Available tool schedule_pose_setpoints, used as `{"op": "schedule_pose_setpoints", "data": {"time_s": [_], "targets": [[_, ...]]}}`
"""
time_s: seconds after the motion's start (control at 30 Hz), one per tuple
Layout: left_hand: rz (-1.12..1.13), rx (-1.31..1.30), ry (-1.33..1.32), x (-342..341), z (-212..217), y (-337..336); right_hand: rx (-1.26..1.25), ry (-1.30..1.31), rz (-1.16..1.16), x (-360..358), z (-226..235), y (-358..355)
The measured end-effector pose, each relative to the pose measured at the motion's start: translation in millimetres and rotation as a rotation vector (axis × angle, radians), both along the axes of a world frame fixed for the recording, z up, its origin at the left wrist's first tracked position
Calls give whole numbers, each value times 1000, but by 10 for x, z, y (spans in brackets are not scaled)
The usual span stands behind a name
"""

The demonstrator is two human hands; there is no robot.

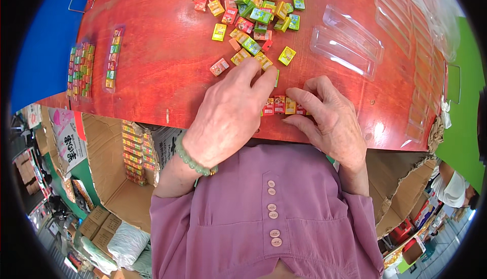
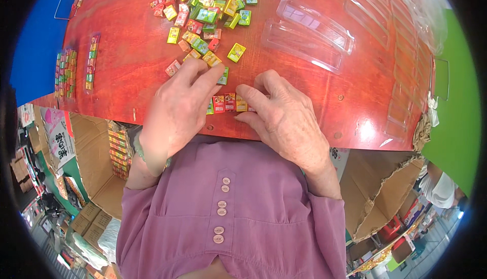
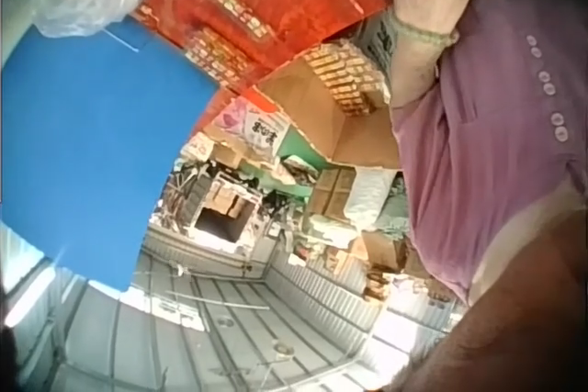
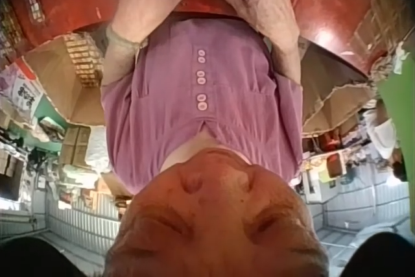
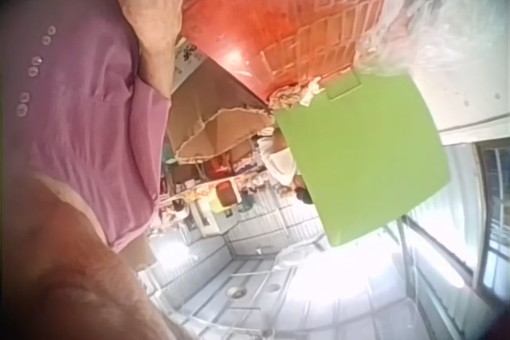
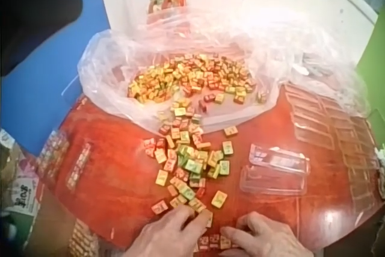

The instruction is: The person is manually sorting and packing small, colorful wrapped items into clear plastic containers on a red table in a warehouse setting.

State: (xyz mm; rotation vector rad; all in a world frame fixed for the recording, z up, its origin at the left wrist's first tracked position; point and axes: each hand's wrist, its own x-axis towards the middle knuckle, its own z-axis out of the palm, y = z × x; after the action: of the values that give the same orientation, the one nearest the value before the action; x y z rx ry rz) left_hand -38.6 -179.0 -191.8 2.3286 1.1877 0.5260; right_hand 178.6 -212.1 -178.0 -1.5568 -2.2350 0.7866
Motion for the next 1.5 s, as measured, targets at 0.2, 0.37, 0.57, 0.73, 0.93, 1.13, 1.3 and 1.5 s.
{"op": "schedule_pose_setpoints", "data": {"time_s": [0.2, 0.37, 0.57, 0.73, 0.93, 1.13, 1.3, 1.5], "targets": [[-33, 57, 44, 39, -19, 75, 10, 4, 4, 9, -27, 2], [37, 47, -64, 6, -63, 21, 30, 30, 3, 5, -40, 2], [-26, 2, -76, -30, 34, -108, 38, 36, -17, 3, -57, -11], [-46, 48, -94, 8, -95, -167, 92, 33, -35, -1, -103, -55], [-50, 67, -146, 19, -159, -204, 76, 44, -75, -1, -116, -63], [77, 77, -140, -79, -171, -206, 134, 9, -138, -69, -118, -20], [126, 130, -128, -58, -171, -184, 190, -53, -154, -109, -121, 26], [114, 110, -122, 38, -176, -121, 160, -39, -186, -169, -121, 28]]}}
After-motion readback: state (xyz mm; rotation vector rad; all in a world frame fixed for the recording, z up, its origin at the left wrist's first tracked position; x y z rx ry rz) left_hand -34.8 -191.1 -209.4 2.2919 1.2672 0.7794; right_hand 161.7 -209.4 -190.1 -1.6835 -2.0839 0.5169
